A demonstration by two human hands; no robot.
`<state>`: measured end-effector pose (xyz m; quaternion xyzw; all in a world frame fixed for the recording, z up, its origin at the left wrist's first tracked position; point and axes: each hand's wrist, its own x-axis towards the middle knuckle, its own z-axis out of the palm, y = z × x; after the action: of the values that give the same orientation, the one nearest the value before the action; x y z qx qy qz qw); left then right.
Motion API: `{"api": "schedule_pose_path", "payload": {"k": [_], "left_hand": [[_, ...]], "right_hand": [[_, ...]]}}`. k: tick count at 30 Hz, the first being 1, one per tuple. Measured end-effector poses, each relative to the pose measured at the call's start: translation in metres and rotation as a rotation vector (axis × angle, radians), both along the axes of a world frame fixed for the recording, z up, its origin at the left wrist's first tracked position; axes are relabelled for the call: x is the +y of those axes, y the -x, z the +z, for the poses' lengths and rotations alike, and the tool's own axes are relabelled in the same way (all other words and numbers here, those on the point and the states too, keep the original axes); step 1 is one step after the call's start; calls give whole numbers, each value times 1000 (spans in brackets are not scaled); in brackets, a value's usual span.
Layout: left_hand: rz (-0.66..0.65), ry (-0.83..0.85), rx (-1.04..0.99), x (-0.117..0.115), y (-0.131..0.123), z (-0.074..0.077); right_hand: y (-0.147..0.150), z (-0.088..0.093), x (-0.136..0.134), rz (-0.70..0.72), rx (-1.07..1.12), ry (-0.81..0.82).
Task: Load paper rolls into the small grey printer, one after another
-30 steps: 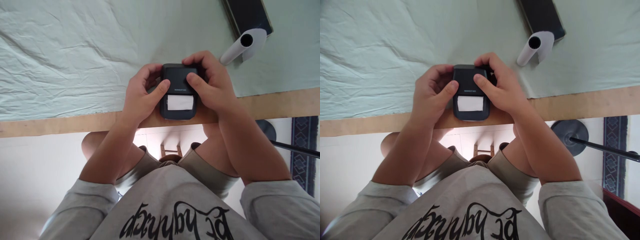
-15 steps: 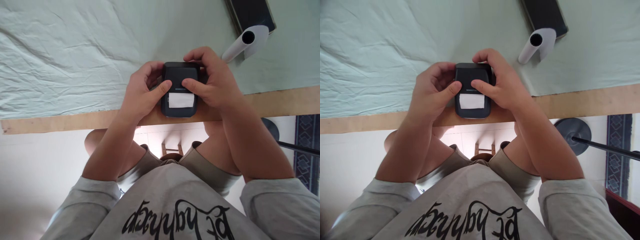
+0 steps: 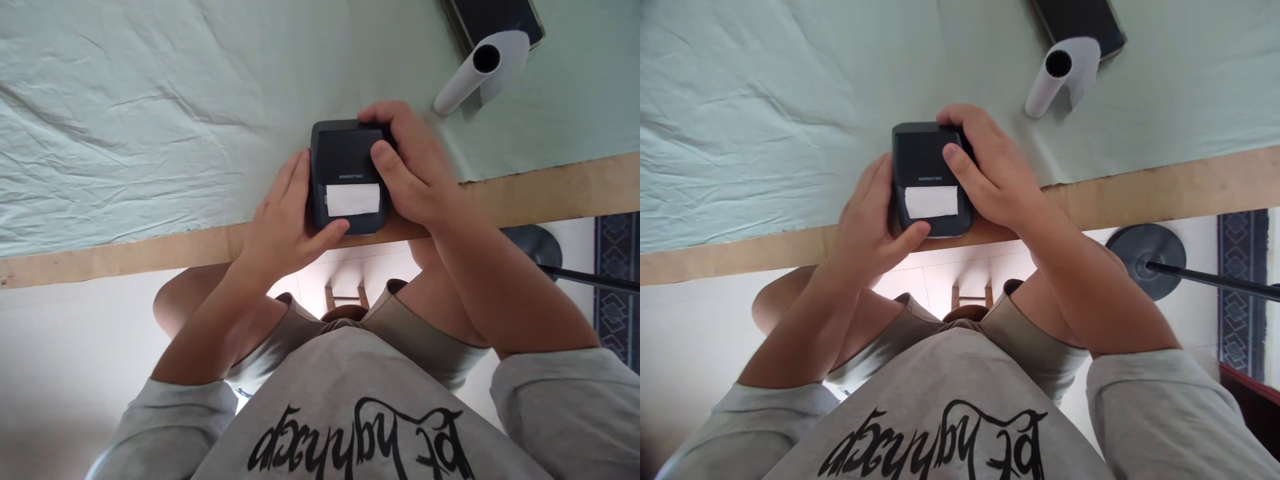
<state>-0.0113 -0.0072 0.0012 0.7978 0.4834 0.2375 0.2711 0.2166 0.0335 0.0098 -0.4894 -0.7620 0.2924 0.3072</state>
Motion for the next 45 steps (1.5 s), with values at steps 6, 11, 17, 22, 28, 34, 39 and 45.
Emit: {"api": "schedule_pose_path", "payload": {"k": [6,11,17,22,28,34,39,45], "left_hand": [[-20,-55,104,-12,4,-8],[-15,-48,126,-11,3,-13],[36,-18,113,-8,2,-15],[43,-13,96,-5,4,-12],[63,-44,23,-2,3,-10],[40,-75,9,1,3,-12],[58,-66,48,0,3,-17],[66,-56,61,0,2,-14]], "right_hand": [[-4,-4,-6,-57,-42,-170],[-7,-6,-10,-53,-33,-85],[-10,-6,-8,-4,24,-31],[-13,-4,-8,35,86,12],[-11,-3,-6,63,20,3],[-12,-1,-5,61,-24,16],[-14,-8,-5,68,-7,2],[-17,-16,-2,96,37,-32]]}}
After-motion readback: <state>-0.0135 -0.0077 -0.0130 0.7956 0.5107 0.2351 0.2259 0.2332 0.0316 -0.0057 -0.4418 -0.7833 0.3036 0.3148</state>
